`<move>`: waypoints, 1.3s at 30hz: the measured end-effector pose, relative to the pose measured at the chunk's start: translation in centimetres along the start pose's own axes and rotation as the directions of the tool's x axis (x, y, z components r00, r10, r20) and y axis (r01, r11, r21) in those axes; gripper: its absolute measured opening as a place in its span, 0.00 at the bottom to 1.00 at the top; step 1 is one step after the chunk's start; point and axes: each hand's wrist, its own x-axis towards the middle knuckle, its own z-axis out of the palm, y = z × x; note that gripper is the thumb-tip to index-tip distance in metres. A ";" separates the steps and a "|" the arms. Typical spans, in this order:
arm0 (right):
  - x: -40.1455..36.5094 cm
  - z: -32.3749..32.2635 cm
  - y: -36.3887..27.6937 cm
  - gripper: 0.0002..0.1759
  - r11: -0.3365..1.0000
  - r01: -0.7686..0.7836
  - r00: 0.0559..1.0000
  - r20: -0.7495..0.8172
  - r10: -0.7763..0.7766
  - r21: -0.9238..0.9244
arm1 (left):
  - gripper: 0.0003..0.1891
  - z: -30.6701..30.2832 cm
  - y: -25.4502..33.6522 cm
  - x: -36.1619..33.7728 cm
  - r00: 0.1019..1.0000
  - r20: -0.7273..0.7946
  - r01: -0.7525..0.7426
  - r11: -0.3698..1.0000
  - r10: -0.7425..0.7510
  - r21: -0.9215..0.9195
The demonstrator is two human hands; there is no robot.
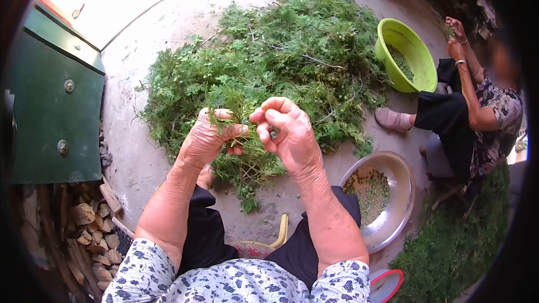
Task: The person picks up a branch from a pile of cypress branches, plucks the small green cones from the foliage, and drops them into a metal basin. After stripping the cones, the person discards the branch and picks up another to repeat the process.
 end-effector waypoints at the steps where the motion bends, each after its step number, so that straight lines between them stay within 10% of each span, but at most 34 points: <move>1: -0.1 0.2 -0.3 0.08 0.995 -0.032 0.999 -0.011 0.032 -0.091 | 0.07 0.0 0.1 0.0 1.000 -0.001 0.000 1.000 0.000 0.000; 10: -0.7 1.2 0.5 0.06 0.881 -0.122 0.989 -0.125 0.072 -0.457 | 0.08 0.1 -0.3 0.2 1.000 -0.027 0.002 0.962 0.006 0.272; 16: -0.2 -1.0 0.3 0.08 0.999 -0.040 0.998 -0.044 0.041 0.025 | 0.04 -0.2 -0.4 0.8 0.998 -0.055 -0.020 1.000 0.020 0.001; 24: -6.6 -12.0 -8.2 0.10 0.920 -0.018 0.954 -0.282 -0.102 -0.392 | 0.01 -3.4 0.0 1.7 0.974 -0.223 -0.123 0.902 0.030 -0.414; 31: -19.6 -25.4 -5.4 0.16 0.825 -0.343 0.643 -0.752 -0.142 -0.449 | 0.06 -5.5 -0.3 0.6 0.981 -0.186 -0.166 0.687 0.046 -0.707; 39: -27.7 -31.2 -3.9 0.17 0.842 -0.371 0.395 -0.887 -0.239 -0.391 | 0.07 -3.7 0.7 -0.6 0.979 -0.160 -0.203 0.499 0.128 -0.843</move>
